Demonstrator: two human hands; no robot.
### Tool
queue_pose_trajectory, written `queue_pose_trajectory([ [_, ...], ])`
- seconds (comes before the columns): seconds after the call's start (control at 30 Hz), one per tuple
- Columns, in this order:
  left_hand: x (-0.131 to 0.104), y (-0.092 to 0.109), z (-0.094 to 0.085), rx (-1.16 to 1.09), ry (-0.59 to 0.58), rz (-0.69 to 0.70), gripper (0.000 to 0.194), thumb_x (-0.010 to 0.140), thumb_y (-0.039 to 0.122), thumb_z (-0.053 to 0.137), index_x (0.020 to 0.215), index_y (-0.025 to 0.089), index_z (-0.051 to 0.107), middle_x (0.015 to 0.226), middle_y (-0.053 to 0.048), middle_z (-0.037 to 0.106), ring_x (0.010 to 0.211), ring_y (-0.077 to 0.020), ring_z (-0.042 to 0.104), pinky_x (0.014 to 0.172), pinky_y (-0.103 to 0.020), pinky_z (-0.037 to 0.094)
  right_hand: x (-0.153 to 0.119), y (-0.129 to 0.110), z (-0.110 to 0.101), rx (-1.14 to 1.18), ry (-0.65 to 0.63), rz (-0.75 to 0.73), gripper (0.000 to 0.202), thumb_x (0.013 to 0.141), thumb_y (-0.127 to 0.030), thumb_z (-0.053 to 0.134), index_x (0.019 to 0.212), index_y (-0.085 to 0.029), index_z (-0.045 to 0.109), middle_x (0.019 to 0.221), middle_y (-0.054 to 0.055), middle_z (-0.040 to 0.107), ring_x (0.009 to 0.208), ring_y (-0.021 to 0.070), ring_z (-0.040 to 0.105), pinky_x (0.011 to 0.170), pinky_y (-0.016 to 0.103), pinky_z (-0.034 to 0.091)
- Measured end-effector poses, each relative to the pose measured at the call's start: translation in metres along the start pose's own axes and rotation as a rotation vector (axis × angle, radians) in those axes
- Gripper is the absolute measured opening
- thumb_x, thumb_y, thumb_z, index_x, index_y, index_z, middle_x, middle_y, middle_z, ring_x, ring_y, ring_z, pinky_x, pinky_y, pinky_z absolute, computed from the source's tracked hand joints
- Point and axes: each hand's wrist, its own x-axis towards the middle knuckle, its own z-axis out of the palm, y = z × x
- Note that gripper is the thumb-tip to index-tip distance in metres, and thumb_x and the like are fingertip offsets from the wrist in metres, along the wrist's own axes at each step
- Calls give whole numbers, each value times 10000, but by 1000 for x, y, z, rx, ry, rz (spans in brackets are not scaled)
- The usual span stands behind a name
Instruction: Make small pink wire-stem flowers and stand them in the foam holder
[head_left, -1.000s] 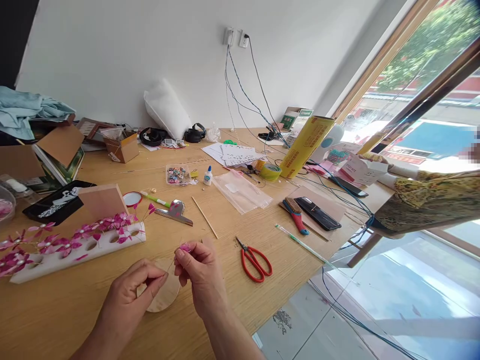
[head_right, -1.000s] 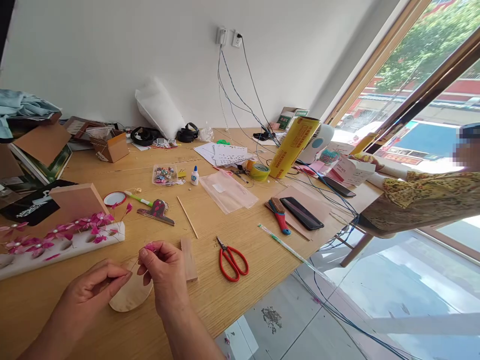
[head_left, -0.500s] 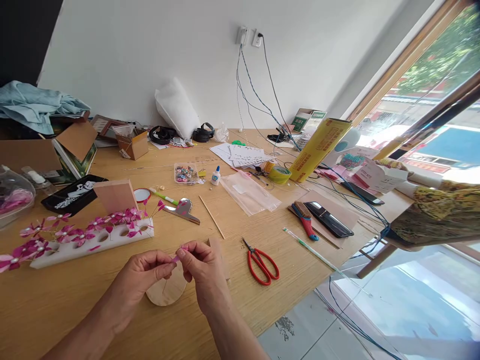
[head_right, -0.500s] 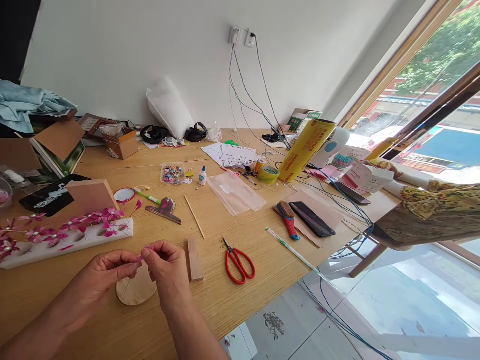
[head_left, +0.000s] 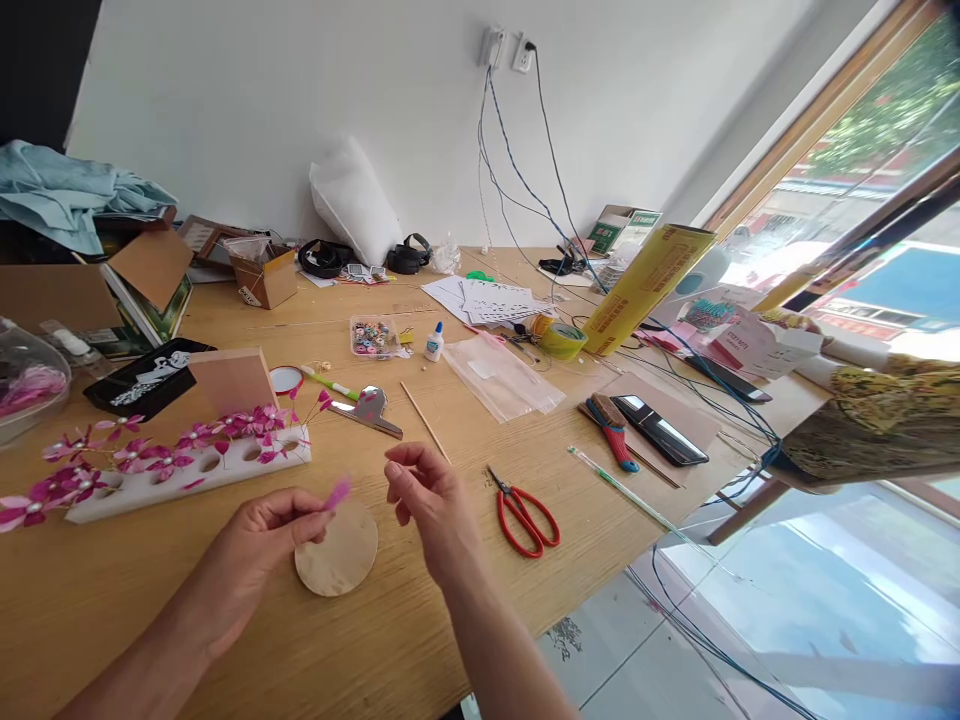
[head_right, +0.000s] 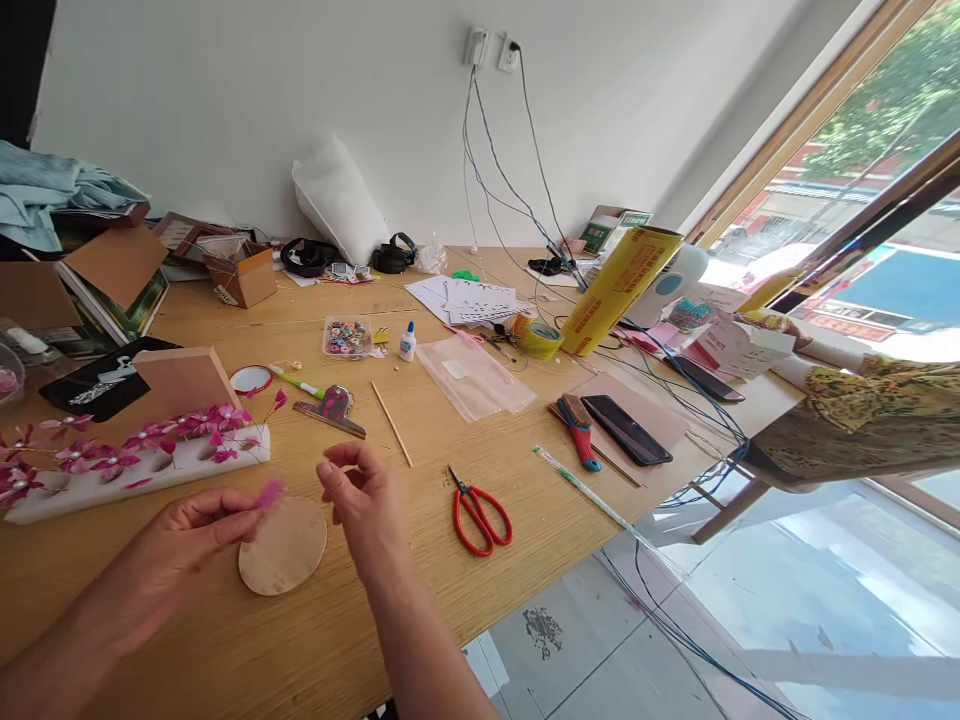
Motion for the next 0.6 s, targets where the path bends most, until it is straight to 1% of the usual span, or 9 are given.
queue_pose_trajectory([
  [0.03, -1, -2, -7, -43, 51, -1, 189, 584, 349, 739, 654, 184, 677, 629, 26, 612, 658, -132, 517, 652, -229, 410, -2, 0, -5, -121, -1, -39, 192, 708, -346, 608, 812, -186, 585, 668, -14, 542, 598, 119, 513, 467, 210, 396],
  [0.07, -2, -4, -15, -90, 108, -2, 211, 559, 348, 759, 677, 191, 682, 657, 27, 630, 685, -131, 529, 677, -220, 421, -5, 0, -9, -271, -36, -72, 207, 693, -321, 636, 849, -189, 599, 770, 15, 575, 711, 150, 546, 531, 236, 436],
  [0.13, -6, -9, -31, -165, 219, -24, 267, 505, 344, 795, 705, 203, 689, 690, 31, 651, 716, -127, 545, 687, -198, 439, -14, 4, -16, -593, -182, -106, 332, 641, -245, 700, 959, -192, 618, 999, 72, 591, 942, 214, 540, 713, 312, 474],
  [0.2, -11, -16, -42, -207, 287, -79, 298, 472, 337, 814, 710, 208, 691, 706, 32, 661, 730, -126, 559, 666, -177, 456, -22, 12, -17, -829, -339, -87, 600, 582, -182, 746, 1150, -201, 553, 1236, 119, 498, 1136, 261, 451, 894, 389, 415],
  [0.27, -17, -22, -45, -229, 304, -148, 302, 454, 328, 824, 693, 200, 691, 714, 25, 665, 743, -129, 574, 652, -166, 471, -28, 20, -15, -965, -444, -55, 829, 544, -176, 777, 1294, -193, 424, 1387, 160, 335, 1263, 284, 318, 1000, 426, 314],
  [0.33, -23, -28, -42, -257, 292, -217, 309, 435, 315, 832, 679, 188, 692, 725, 7, 670, 764, -145, 591, 666, -175, 489, -29, 27, -8, -1041, -497, -28, 950, 534, -207, 795, 1358, -189, 323, 1441, 186, 210, 1320, 292, 192, 1029, 441, 264],
  [0.43, -30, -34, -32, -329, 276, -288, 324, 393, 284, 846, 662, 183, 697, 756, -15, 684, 820, -181, 615, 713, -206, 514, -30, 30, 4, -1098, -510, 14, 1027, 531, -239, 807, 1389, -196, 243, 1453, 206, 146, 1334, 302, 122, 1034, 471, 232],
  [0.53, -35, -40, -29, -388, 278, -351, 361, 349, 295, 857, 654, 188, 698, 801, -31, 699, 927, -224, 607, 739, -216, 527, -33, 26, 10, -1121, -497, 28, 1064, 513, -273, 820, 1394, -193, 229, 1446, 212, 166, 1323, 326, 157, 1022, 484, 248],
  [0.6, -35, -45, -33, -419, 302, -403, 408, 286, 319, 866, 630, 180, 695, 804, -52, 710, 989, -264, 587, 735, -225, 537, -35, 21, 5, -1142, -417, 11, 989, 537, -302, 807, 1373, -187, 293, 1425, 200, 247, 1298, 334, 240, 1007, 473, 284],
])
